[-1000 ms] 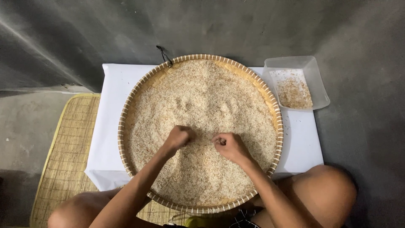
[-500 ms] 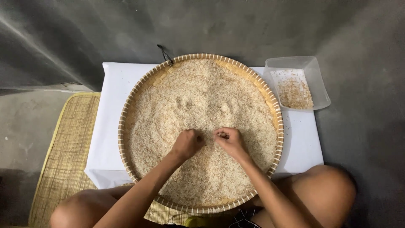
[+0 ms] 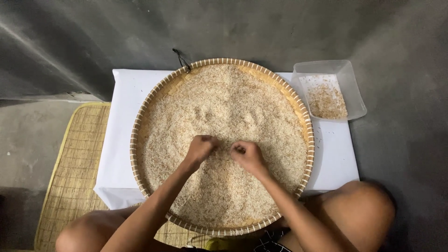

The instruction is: The person sits on the floor with a large round winnowing basket of grain in front of them. They sift and turn the grain with both hands, pick out small debris pieces by hand, and place the debris into a small plastic container beside the basket.

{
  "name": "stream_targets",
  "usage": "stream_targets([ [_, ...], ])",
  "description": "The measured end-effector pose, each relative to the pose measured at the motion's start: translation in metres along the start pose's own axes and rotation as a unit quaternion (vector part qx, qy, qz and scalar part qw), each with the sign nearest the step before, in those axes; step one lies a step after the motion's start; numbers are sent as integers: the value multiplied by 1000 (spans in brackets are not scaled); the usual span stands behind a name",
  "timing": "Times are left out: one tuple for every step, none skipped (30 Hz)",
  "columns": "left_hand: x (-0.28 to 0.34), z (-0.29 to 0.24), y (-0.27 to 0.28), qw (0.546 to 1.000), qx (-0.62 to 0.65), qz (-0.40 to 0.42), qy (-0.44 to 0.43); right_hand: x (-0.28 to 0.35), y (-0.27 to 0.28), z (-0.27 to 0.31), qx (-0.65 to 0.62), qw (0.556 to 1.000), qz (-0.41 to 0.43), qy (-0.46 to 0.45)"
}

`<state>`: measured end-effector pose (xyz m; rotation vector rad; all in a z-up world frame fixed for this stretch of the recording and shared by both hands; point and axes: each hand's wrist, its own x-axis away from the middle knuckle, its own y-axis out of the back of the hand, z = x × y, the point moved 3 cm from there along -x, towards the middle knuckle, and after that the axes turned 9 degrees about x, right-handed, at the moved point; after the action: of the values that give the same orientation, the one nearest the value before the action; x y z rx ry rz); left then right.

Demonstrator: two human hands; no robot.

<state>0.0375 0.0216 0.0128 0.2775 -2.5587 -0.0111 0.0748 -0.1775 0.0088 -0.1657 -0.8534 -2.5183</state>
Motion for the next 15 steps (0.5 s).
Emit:
stream_targets([
  [2, 1, -2, 1000, 0, 1, 1, 0, 4, 3, 0, 1000, 0, -1],
  [4, -2, -4, 991, -118, 1, -66, -1, 8, 4, -232, 971, 15, -57],
  [6, -6, -7, 964, -233, 2, -132, -2, 10, 6, -451, 885, 30, -107],
  [6, 0, -10, 964, -232, 2, -132, -8, 7, -7, -451, 886, 30, -108],
  [7, 3, -13, 946, -267, 8, -182, -14, 2, -20, -489, 863, 41, -117],
  [7, 4, -17, 925, -300, 13, -232, -21, -1, -32, -526, 839, 52, -125],
  [5, 7, -17, 925, -299, 13, -233, -18, 2, -27, -526, 840, 51, -125],
  [4, 10, -19, 908, -336, 21, -249, -15, 5, -22, -512, 849, 50, -121],
  [3, 14, -20, 890, -372, 29, -264, -12, 8, -17, -498, 858, 48, -118],
  [1, 14, -21, 890, -372, 30, -264, -8, 9, -10, -498, 858, 48, -118],
  [0, 15, -21, 894, -364, 25, -261, -4, 12, -3, -457, 881, 28, -116],
  [-2, 15, -21, 898, -357, 20, -258, -1, 16, 4, -415, 903, 8, -114],
  [5, 6, -21, 897, -357, 21, -258, 7, 19, 14, -415, 903, 8, -114],
  [11, -1, -17, 943, -264, 5, -202, 13, 23, 26, -280, 956, -5, -88],
  [16, -7, -13, 976, -166, -10, -144, 20, 28, 38, -140, 988, -18, -60],
])
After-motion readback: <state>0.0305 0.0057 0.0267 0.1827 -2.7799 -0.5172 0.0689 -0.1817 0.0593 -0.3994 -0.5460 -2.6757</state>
